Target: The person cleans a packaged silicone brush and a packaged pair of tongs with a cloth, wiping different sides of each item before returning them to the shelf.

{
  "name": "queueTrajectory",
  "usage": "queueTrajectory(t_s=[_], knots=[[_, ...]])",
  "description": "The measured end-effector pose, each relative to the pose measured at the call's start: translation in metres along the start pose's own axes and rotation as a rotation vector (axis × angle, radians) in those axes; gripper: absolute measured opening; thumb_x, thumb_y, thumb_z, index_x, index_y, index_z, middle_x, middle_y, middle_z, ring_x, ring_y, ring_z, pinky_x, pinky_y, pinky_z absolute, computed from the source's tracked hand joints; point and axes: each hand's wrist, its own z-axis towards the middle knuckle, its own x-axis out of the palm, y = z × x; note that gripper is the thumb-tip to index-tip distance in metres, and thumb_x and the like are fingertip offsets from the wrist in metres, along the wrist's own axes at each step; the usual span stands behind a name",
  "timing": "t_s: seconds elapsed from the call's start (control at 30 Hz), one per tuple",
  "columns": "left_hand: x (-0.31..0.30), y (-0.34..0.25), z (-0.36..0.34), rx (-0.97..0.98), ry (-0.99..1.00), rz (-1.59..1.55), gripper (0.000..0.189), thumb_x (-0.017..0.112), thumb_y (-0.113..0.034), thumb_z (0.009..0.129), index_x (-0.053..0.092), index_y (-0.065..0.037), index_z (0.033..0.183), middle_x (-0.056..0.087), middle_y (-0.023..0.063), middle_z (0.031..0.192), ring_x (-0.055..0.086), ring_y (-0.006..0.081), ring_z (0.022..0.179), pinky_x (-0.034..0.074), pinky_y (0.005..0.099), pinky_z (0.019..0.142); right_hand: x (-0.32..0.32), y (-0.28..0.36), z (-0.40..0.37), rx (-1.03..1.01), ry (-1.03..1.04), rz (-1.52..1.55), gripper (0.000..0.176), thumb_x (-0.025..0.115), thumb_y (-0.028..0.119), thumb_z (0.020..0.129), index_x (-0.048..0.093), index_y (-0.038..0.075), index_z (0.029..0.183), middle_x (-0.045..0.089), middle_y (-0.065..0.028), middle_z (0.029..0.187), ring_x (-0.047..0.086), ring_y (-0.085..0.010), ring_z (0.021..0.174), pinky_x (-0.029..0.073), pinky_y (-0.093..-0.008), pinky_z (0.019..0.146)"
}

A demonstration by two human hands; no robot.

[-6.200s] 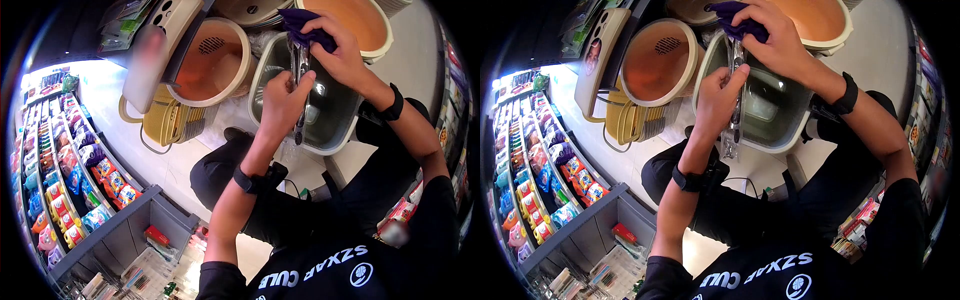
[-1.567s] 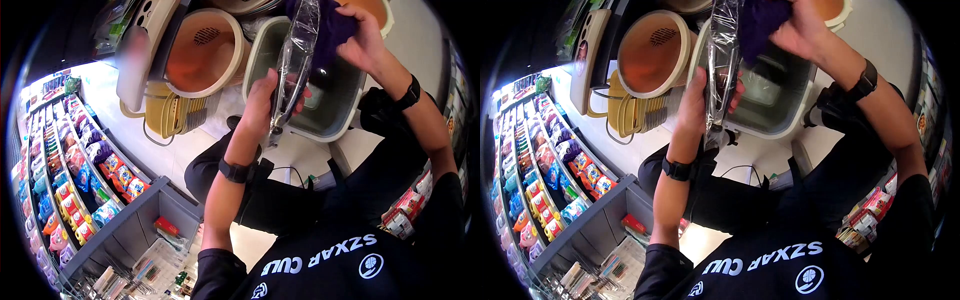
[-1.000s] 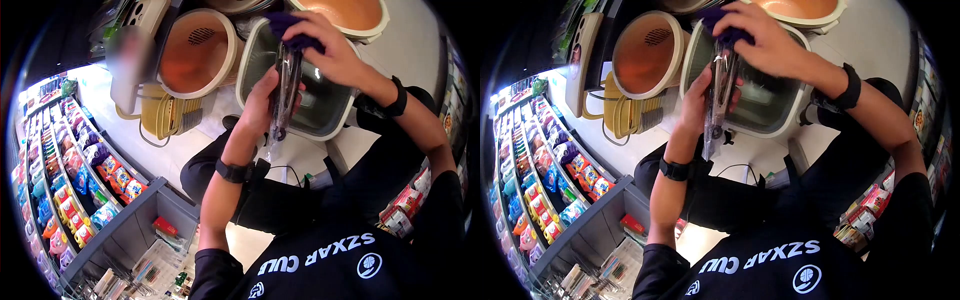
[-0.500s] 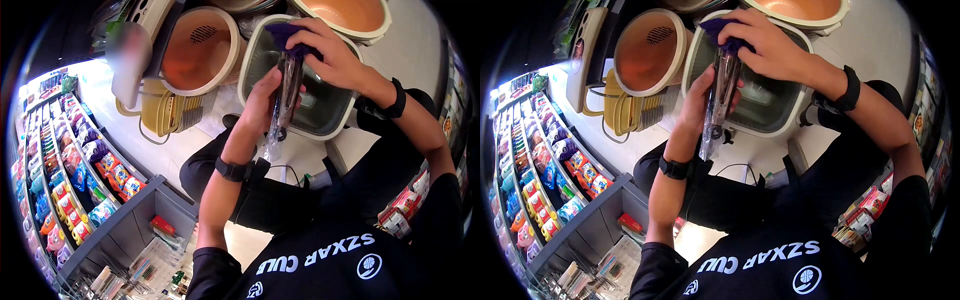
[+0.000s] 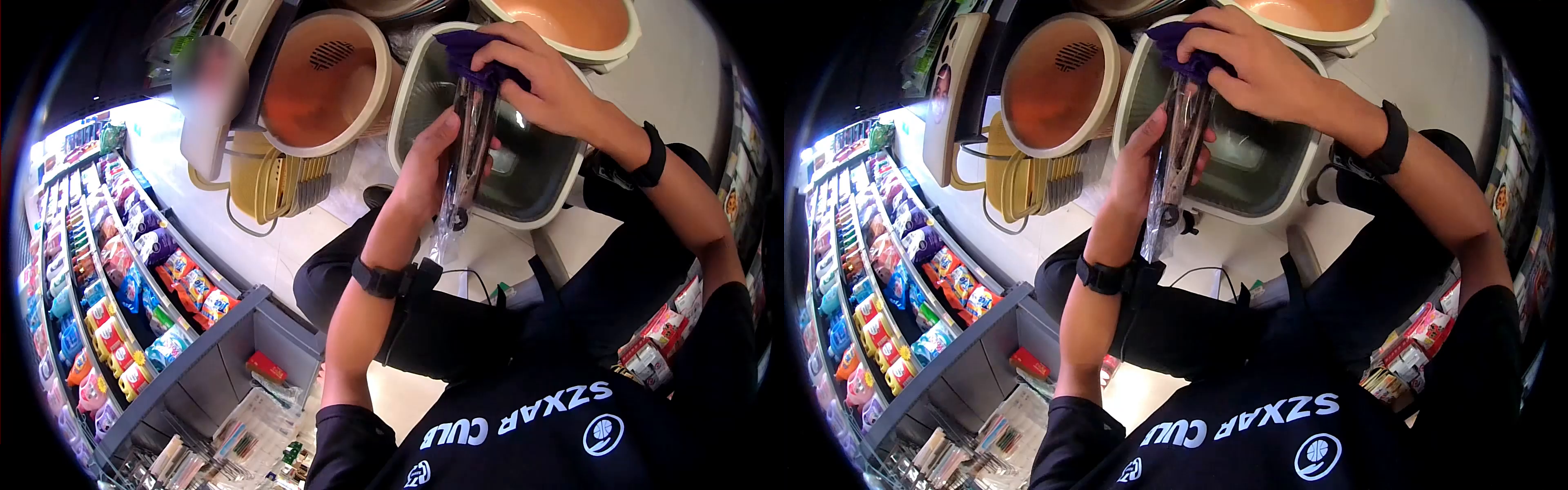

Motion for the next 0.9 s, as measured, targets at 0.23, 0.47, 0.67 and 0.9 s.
queueTrajectory(t_s=[0.23, 0.47, 0.67, 0.9], knots=[[0.003, -0.001, 0.001, -0.006, -0.026, -0.036, 0.048, 0.043, -0.042, 0.100, 0.043, -0.011, 0.137, 0.063, 0.0122, 0.095, 0.062, 0.0170, 0.071, 0.053, 0.0269, 0.061, 0.000, -0.003, 0.000, 0.021, 0.006, 0.017, 0.038, 0.052, -0.002, 0.073, 0.058, 0.008, 0.109, 0.046, -0.0184, 0.132, 0.046, -0.0345, 0.119, 0.038, -0.0388, 0.101], [0.004, -0.005, -0.003, -0.020, -0.028, -0.032, 0.047, 0.043, -0.043, 0.100, 0.043, -0.013, 0.137, 0.062, 0.0116, 0.095, 0.062, 0.0165, 0.071, 0.053, 0.0270, 0.058, 0.001, -0.003, 0.000, -0.024, -0.066, -0.033, 0.037, 0.053, -0.002, 0.073, 0.058, 0.008, 0.109, 0.048, -0.0175, 0.129, 0.047, -0.0343, 0.117, 0.039, -0.0386, 0.100], [0.000, -0.003, -0.001, -0.040, -0.011, -0.045, 0.047, 0.044, -0.045, 0.099, 0.046, -0.012, 0.132, 0.062, 0.0104, 0.094, 0.062, 0.0163, 0.070, 0.052, 0.0267, 0.056, 0.003, 0.004, 0.001, -0.077, -0.141, -0.130, 0.033, 0.058, 0.000, 0.072, 0.059, 0.007, 0.104, 0.053, -0.0155, 0.116, 0.050, -0.0346, 0.108, 0.043, -0.0411, 0.094], [-0.002, -0.004, -0.001, -0.071, -0.056, -0.060, 0.048, 0.035, -0.047, 0.101, 0.051, -0.010, 0.126, 0.062, 0.0108, 0.091, 0.060, 0.0166, 0.067, 0.051, 0.0277, 0.055, 0.003, 0.006, 0.002, -0.104, -0.129, -0.119, 0.033, 0.059, -0.001, 0.070, 0.059, 0.007, 0.103, 0.052, -0.0151, 0.116, 0.050, -0.0349, 0.106, 0.043, -0.0419, 0.092]])
